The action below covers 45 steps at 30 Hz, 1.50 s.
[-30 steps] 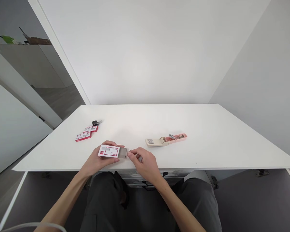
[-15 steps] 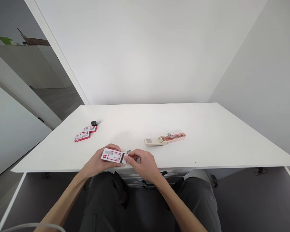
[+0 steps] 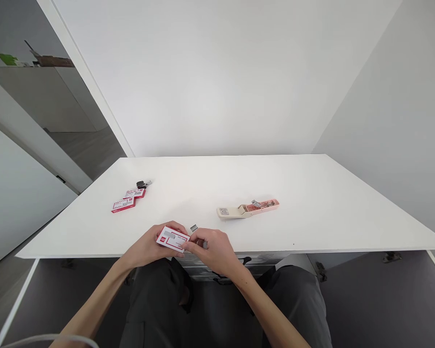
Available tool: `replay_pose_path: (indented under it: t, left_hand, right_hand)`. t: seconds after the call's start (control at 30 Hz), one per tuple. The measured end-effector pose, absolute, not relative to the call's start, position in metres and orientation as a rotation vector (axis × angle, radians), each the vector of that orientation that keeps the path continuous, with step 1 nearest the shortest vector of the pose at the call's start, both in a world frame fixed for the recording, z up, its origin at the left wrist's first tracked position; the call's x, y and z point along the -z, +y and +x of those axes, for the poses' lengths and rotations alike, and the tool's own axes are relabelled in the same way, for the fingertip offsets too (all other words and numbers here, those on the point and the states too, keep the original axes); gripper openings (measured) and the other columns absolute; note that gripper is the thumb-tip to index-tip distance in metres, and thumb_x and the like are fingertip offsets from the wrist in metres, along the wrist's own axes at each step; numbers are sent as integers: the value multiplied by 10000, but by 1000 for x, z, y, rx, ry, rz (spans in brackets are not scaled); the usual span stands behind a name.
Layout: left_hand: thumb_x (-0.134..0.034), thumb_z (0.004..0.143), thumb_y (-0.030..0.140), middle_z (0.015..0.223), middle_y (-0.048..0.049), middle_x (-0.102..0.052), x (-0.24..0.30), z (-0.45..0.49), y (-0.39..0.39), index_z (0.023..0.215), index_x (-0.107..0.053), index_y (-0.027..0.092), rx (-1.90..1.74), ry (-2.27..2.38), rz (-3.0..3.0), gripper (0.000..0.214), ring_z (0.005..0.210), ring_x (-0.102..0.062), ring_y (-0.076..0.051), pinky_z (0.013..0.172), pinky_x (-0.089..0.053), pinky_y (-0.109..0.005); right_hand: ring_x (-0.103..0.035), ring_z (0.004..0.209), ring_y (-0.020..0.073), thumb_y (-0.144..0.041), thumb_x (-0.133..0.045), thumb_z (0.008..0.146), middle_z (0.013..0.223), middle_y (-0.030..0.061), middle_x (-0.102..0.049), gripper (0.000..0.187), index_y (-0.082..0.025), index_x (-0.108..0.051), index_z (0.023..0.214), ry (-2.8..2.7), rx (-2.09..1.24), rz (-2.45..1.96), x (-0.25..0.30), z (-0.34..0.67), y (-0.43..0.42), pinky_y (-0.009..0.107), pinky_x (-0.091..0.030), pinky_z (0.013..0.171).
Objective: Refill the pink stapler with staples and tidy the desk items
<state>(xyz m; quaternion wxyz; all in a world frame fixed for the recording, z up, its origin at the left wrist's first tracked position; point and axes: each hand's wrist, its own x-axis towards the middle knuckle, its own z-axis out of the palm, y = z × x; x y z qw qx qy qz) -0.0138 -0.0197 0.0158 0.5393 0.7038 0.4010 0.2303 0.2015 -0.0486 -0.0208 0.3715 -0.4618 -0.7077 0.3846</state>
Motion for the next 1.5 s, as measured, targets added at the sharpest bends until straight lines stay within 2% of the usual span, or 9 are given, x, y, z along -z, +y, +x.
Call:
replay_pose_path:
  t: [0.2,0.37,0.47,0.6,0.73,0.87,1.03,1.2,1.5]
  left_hand:
    - [-853,730,444,953,-23,-737,-12,-17,-17,1069,-673,230,-657,1087,1740,440,840,-700,-217,759,-580,-333]
    - [-801,803,441,1249,-79,-701,-13,-20,-17,1137,-679,232,-809,1114,1772,413,1087,-683,-254,955,-545,-374]
    - [-743,855,477,1271,-108,-698,-16,-22,-17,1167,-672,213,-862,1121,1671,414,1026,-708,-251,933,-562,-393]
    - [-747,824,553,1220,-141,-722,-19,-36,-10,1013,-701,182,-910,1314,1588,419,977,-714,-282,869,-577,-407]
    - [-822,699,604,1057,-104,-762,-20,-65,6,1063,-690,192,-901,1680,1610,566,972,-698,-304,873,-561,-430]
    - [-801,636,680,1130,-109,-716,-16,-95,18,1141,-694,205,-917,2063,1724,701,1021,-664,-327,897,-537,-442]
    - [-751,618,738,1101,-123,-658,-9,-110,9,1368,-559,164,-884,2297,1725,964,985,-654,-315,808,-543,-410]
    - [-617,727,770,929,-67,-630,-6,-113,1,1322,-534,152,-854,2389,1721,861,861,-646,-284,711,-524,-379]
    - [-557,889,568,766,37,-521,-1,-98,-5,1213,-473,226,-1008,2154,1971,479,639,-560,-189,632,-463,-311]
  right_hand:
    - [-513,579,111,-460,-600,963,752,-35,-718,278,-244,-748,869,-1771,-1033,-1170,19,203,-48,228,-379,554]
    - [-534,595,123,-454,-595,963,711,-28,-697,284,-234,-723,837,-1746,-1021,-1182,20,204,-49,231,-384,565]
    - [-547,603,123,-431,-594,965,720,-30,-704,263,-236,-720,841,-1748,-1021,-1188,21,204,-51,231,-388,571]
    - [-578,642,135,-419,-581,971,741,-21,-716,260,-235,-722,853,-1731,-1018,-1186,20,204,-51,238,-397,586]
    - [-574,646,140,-430,-573,973,756,-14,-720,272,-233,-722,860,-1737,-1027,-1184,21,204,-51,246,-400,596]
    - [-569,658,139,-413,-578,973,764,-14,-721,257,-232,-719,858,-1746,-1052,-1182,21,205,-51,244,-399,612]
    - [-577,671,142,-395,-580,973,759,-19,-711,243,-233,-710,847,-1746,-1058,-1165,22,207,-51,247,-392,621]
    - [-576,678,144,-388,-580,973,762,-16,-708,239,-230,-710,849,-1734,-1080,-1141,23,209,-52,252,-400,625]
    - [-598,734,151,-300,-601,935,900,7,-626,121,-233,-679,999,-1632,-978,-1126,29,205,-49,266,-484,651]
